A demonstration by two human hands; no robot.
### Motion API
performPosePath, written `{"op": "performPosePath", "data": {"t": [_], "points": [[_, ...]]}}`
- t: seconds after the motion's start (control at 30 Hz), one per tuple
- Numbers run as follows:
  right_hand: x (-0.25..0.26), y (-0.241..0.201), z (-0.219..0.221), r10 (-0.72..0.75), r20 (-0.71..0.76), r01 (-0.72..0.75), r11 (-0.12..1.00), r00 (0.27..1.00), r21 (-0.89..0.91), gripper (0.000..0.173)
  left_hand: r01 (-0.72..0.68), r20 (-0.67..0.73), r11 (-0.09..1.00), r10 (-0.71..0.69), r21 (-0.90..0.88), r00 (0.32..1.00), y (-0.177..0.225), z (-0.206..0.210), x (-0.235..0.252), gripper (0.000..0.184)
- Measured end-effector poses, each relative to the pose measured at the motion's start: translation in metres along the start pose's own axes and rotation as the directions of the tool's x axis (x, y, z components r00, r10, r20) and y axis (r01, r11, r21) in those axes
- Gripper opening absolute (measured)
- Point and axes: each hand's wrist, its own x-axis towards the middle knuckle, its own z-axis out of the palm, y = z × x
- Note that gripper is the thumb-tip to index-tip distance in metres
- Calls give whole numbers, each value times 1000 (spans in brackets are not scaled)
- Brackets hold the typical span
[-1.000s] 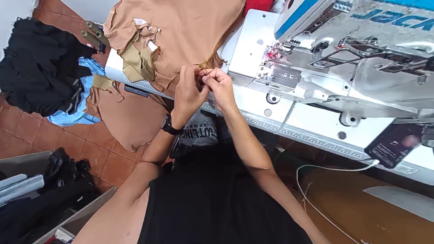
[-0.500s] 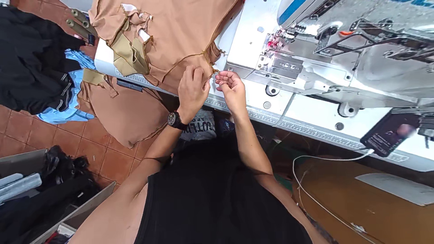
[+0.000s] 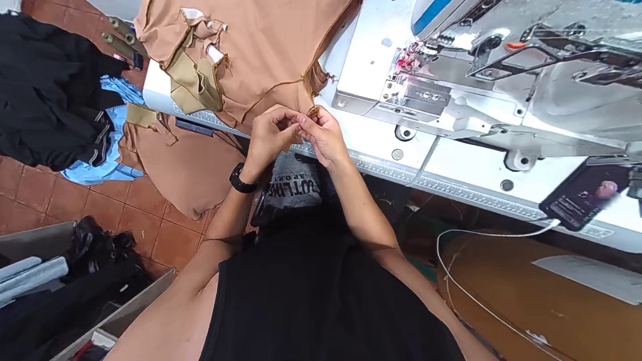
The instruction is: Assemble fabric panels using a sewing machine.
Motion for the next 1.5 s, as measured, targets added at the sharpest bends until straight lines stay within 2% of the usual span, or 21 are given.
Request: {"op": "performPosePath", "data": {"t": [0.13,0.23,0.33,0.47,0.57,0.67,0.7,0.83,0.87,0.9,0.93,0.97,1.0,1.1,1.17,1.2,1.27,1.33,1.4,1.47,1.5], "points": [[3,5,-4,-5,-42,8,997,999,76,5,-26,-64,999,29,36,998,-4,7,-4,21],[-1,4,-6,-16,-60,20,997,998,68,8,-82,-137,989,99,124,986,-3,15,-8,22],[-4,5,-6,-98,-61,93,993,993,-70,8,-122,-178,960,170,250,969,-3,23,-9,20],[-4,11,-3,-239,-42,214,923,970,-319,12,-165,-219,914,258,371,941,-7,28,-7,11],[-7,12,-3,-296,-81,235,873,952,-427,14,-84,-222,959,147,269,964,-6,20,-8,11],[-6,12,-15,-437,-103,271,709,894,-651,17,-16,-209,992,42,122,977,-3,-1,-7,14],[-5,13,-16,-473,-92,268,636,876,-724,20,-29,-201,990,56,137,978,-1,-5,-6,13],[3,10,11,-576,14,235,312,817,-920,65,-152,-134,920,213,361,968,18,4,-3,14],[7,8,18,-576,41,213,234,816,-949,68,-154,-140,905,225,398,964,24,7,-3,15],[11,6,22,-570,65,208,189,819,-960,63,-143,-159,897,227,418,961,29,8,-3,16],[14,5,20,-569,91,229,177,817,-957,49,-138,-181,895,233,423,956,34,8,-3,15],[16,2,14,-569,107,267,206,816,-942,32,-144,-195,898,243,416,950,40,5,-1,15],[16,-3,5,-567,108,301,259,817,-918,23,-162,-195,900,258,404,946,45,3,2,14],[-3,-30,-34,-510,23,282,436,860,-855,21,-256,-100,885,317,388,943,65,6,11,16],[-29,-43,-57,-527,-26,257,456,850,-852,20,-284,38,860,297,424,954,76,25,12,18],[-39,-48,-65,-549,-33,246,427,835,-870,20,-291,69,838,293,462,954,78,39,11,17],[-52,-49,-70,-609,-18,224,319,793,-921,21,-263,36,787,294,558,955,78,60,7,11],[-62,-42,-68,-635,9,161,182,772,-970,24,-144,-56,776,225,615,973,77,63,-8,14],[-63,-31,-71,-662,34,111,75,749,-991,25,-27,-162,770,168,638,972,65,52,-22,25],[-60,-23,-69,-675,53,134,69,736,-989,20,7,-263,828,170,560,950,46,37,-30,32],[-59,-19,-66,-679,60,184,111,732,-977,20,-14,-307,905,159,425,938,37,32,-36,29]]}}
